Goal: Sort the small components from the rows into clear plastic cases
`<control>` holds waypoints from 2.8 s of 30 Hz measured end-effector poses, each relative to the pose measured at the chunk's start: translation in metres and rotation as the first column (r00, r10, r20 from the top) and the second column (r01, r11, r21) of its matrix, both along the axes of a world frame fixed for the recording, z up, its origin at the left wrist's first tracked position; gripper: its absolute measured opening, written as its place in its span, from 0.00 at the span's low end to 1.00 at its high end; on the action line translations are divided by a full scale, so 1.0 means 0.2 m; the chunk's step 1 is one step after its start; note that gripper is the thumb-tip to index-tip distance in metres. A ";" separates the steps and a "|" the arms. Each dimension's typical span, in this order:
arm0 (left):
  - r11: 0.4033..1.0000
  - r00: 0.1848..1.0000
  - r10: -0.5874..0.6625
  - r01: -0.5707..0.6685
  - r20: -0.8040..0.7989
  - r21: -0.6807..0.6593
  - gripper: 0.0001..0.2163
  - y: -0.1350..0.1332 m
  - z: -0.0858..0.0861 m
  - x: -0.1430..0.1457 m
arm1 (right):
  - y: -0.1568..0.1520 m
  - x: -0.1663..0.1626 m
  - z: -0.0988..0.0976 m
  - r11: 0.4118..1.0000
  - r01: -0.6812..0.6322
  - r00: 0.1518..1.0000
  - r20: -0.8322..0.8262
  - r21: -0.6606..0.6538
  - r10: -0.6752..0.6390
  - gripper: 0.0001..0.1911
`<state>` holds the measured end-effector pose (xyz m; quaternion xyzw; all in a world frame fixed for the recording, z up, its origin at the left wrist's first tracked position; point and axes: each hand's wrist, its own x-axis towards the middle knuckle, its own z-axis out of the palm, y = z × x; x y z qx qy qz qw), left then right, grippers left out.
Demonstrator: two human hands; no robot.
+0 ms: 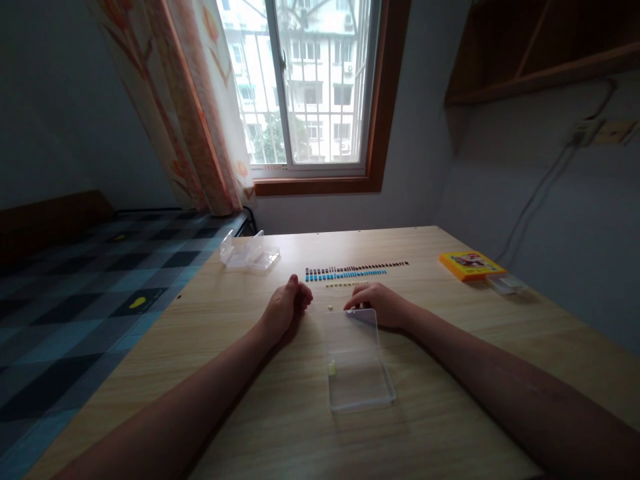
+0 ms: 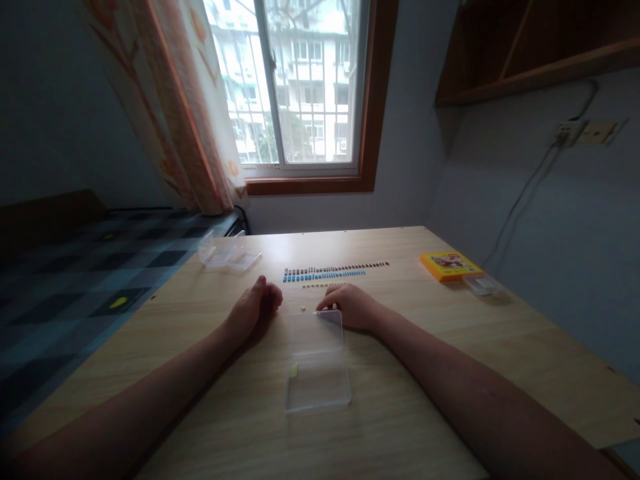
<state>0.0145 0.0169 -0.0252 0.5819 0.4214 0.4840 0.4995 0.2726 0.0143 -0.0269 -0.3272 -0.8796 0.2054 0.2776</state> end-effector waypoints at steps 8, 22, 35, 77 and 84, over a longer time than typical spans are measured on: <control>0.999 0.994 -0.003 0.007 0.111 -0.033 0.31 0.00 0.01 0.01 | 0.01 0.15 0.04 0.988 0.146 0.979 0.137 0.053 -0.152 0.07; 0.997 0.986 -0.028 0.038 0.167 -0.060 0.32 0.01 0.01 0.00 | -0.18 0.32 0.30 0.961 0.189 0.971 0.107 0.200 -0.213 0.09; 0.998 0.992 -0.045 0.049 0.122 -0.033 0.31 0.00 0.01 0.01 | -0.50 -0.12 0.27 0.928 -0.303 0.870 0.462 0.219 0.175 0.12; 0.888 0.647 0.069 0.308 -0.759 0.343 0.08 -0.08 0.06 -0.03 | -0.51 -0.12 0.22 0.939 -0.249 0.857 0.505 0.237 0.100 0.11; 0.893 0.686 -0.011 0.334 -0.727 0.302 0.05 -0.07 0.09 -0.04 | -0.51 -0.15 0.22 0.942 -0.213 0.825 0.564 0.261 0.031 0.10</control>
